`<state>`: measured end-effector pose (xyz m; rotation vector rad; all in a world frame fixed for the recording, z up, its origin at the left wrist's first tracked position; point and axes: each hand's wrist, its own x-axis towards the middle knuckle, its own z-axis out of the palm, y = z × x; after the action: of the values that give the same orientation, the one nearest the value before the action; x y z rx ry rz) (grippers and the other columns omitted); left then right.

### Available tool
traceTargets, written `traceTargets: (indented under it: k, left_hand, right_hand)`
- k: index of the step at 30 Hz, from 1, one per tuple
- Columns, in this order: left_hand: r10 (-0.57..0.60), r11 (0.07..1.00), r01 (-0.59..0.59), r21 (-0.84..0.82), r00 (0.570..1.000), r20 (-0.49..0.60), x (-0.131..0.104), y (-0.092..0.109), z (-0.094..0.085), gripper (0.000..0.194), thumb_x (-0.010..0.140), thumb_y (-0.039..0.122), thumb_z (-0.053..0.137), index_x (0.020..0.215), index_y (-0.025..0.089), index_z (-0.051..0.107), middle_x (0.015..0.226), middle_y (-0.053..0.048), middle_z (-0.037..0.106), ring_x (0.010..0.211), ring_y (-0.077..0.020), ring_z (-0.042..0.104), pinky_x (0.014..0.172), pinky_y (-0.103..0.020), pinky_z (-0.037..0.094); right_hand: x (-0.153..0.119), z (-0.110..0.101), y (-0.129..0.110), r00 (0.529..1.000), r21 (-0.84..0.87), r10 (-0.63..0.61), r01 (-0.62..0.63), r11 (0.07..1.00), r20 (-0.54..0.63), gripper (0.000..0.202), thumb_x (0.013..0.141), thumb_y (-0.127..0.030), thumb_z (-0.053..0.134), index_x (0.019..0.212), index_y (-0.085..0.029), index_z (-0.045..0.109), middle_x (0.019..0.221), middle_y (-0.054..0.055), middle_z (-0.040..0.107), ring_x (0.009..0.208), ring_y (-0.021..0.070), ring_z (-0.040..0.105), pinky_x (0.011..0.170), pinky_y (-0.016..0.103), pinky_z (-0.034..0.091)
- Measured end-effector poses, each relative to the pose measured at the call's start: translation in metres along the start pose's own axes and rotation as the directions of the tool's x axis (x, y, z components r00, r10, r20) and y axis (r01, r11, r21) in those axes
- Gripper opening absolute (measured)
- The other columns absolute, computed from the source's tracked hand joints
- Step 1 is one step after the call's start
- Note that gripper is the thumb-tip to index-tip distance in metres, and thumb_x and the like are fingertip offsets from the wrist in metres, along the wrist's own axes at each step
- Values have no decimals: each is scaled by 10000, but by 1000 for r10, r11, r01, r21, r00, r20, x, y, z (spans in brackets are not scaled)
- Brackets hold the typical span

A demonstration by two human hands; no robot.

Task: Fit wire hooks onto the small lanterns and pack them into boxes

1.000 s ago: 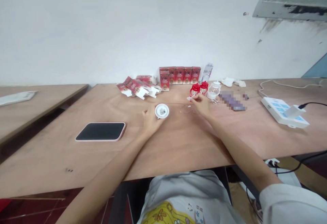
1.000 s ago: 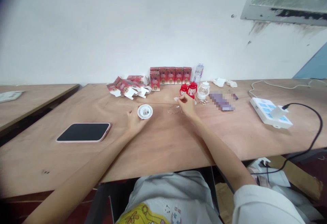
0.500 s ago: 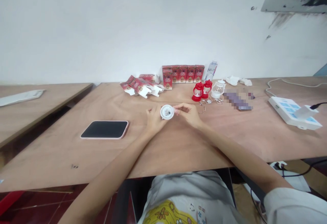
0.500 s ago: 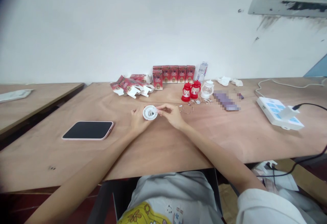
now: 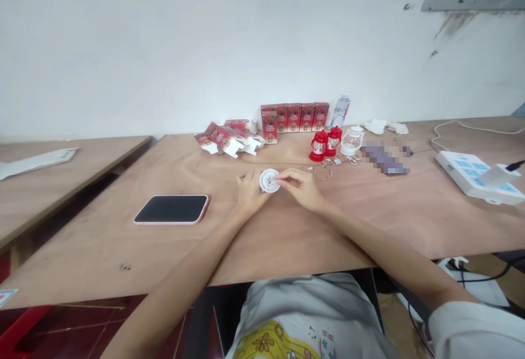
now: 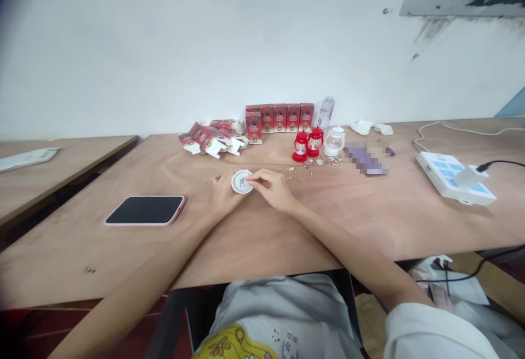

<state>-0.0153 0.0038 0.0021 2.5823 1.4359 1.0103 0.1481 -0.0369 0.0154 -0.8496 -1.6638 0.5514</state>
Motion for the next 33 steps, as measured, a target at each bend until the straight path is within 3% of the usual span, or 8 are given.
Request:
traceTargets:
  k: [5,11,16,21,29,33]
  left_hand:
    - [29,999,-30,28,1000,6,-1,0,2,328,790,409,577,1061,223,566,1008,-62,659,982,-247,575,848,-378,311]
    - [23,999,-24,41,999,26,-1,3,0,323,802,405,566,1072,229,563,1015,-59,654,981,-251,570,839,-380,314]
    - [29,999,-30,41,999,24,-1,3,-1,311,801,396,573,1065,232,565,996,-48,655,976,-248,573,838,-384,308]
    - [59,997,-60,54,998,24,-2,3,3,308,795,384,578,1060,228,568,978,-52,651,957,-246,576,829,-376,308]
    - [69,996,-71,45,997,44,-2,9,4,328,782,358,587,1076,217,554,986,-66,653,970,-247,570,843,-369,298]
    - [71,997,-72,20,997,43,-2,11,1,327,779,376,592,1064,222,545,1021,-66,653,975,-246,570,842,-370,295]
  right_hand:
    - [0,1,-1,1000,18,4,-4,1000,0,131,815,-302,617,891,-225,691,871,33,682,804,158,626,746,300,498]
    - [1,2,6,987,167,159,-159,973,16,201,723,-390,701,787,-202,666,821,28,689,774,166,633,735,311,502]
    - [3,-1,2,997,99,75,-72,992,-29,216,722,-413,702,730,-206,641,771,17,635,738,152,592,701,294,474]
    - [3,0,-3,998,78,10,-5,997,-60,216,755,-408,675,728,-212,586,854,28,611,823,162,596,732,301,476]
    - [2,3,-2,975,40,131,-126,991,-181,272,712,-451,693,674,-203,586,663,1,648,609,140,592,591,278,483]
    - [2,3,1,969,123,177,-157,980,-174,208,703,-389,709,811,-217,665,670,-2,683,571,140,612,578,284,517]
